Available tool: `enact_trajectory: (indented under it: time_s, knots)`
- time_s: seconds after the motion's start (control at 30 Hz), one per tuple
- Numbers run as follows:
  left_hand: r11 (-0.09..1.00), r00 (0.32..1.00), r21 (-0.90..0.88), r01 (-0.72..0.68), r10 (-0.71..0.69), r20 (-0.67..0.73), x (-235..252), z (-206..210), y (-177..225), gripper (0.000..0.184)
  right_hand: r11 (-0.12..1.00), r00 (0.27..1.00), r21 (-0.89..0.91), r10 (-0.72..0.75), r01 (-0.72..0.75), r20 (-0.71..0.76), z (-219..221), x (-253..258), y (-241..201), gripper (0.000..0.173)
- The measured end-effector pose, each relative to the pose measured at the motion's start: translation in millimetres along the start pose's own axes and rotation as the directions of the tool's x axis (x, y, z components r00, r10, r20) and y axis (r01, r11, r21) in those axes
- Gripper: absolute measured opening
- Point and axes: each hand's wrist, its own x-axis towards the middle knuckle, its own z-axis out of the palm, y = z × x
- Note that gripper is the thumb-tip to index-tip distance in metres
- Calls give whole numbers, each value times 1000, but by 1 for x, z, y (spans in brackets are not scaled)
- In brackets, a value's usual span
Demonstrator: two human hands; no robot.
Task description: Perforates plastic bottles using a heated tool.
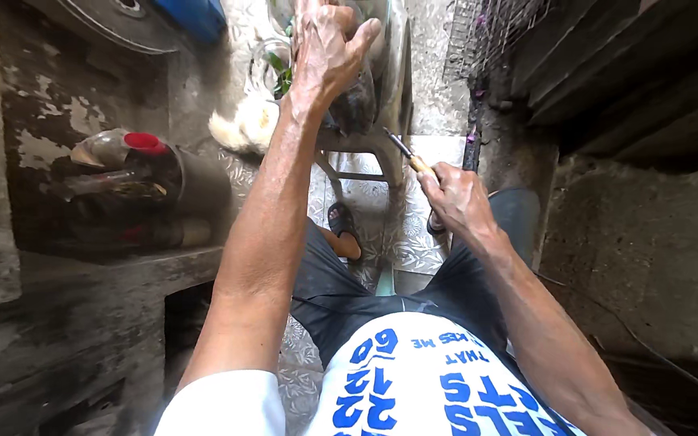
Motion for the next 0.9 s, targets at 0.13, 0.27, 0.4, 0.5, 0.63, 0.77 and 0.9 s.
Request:
enact_trajectory:
  time_s: [0.13, 0.27, 0.4, 0.5, 0.63, 0.77, 0.9]
  knots:
    - [991, 1000, -133, -2, 1, -5, -10, -20, -5, 46, 999, 999, 33, 22, -20, -47, -15, -14, 14, 48]
    - [980, 998, -190, -54, 57, 6, -16, -28, -23, 44, 988, 990, 142, 82, -66, -113, -31, -20, 20, 46]
    - [989, 996, -147, -33, 44, 75, -26, -38, -22, 42, 962, 973, 259, 136, -85, -185, -41, -29, 28, 43]
    - [983, 996, -159, -88, 89, 2, -28, -31, -31, 35, 945, 969, 320, 135, -63, -208, -45, -35, 31, 41]
    - [983, 995, -158, -91, 85, -45, -35, -28, -33, 29, 946, 975, 323, 109, -42, -192, -41, -41, 29, 40]
    - [985, 996, -149, -90, 86, -30, -31, -28, -34, 32, 971, 993, 239, 45, -17, -113, -28, -39, 17, 38]
    - [988, 999, -147, -51, 52, 6, -24, -27, -30, 41, 990, 997, 137, -33, 43, -71, -13, -29, 4, 40]
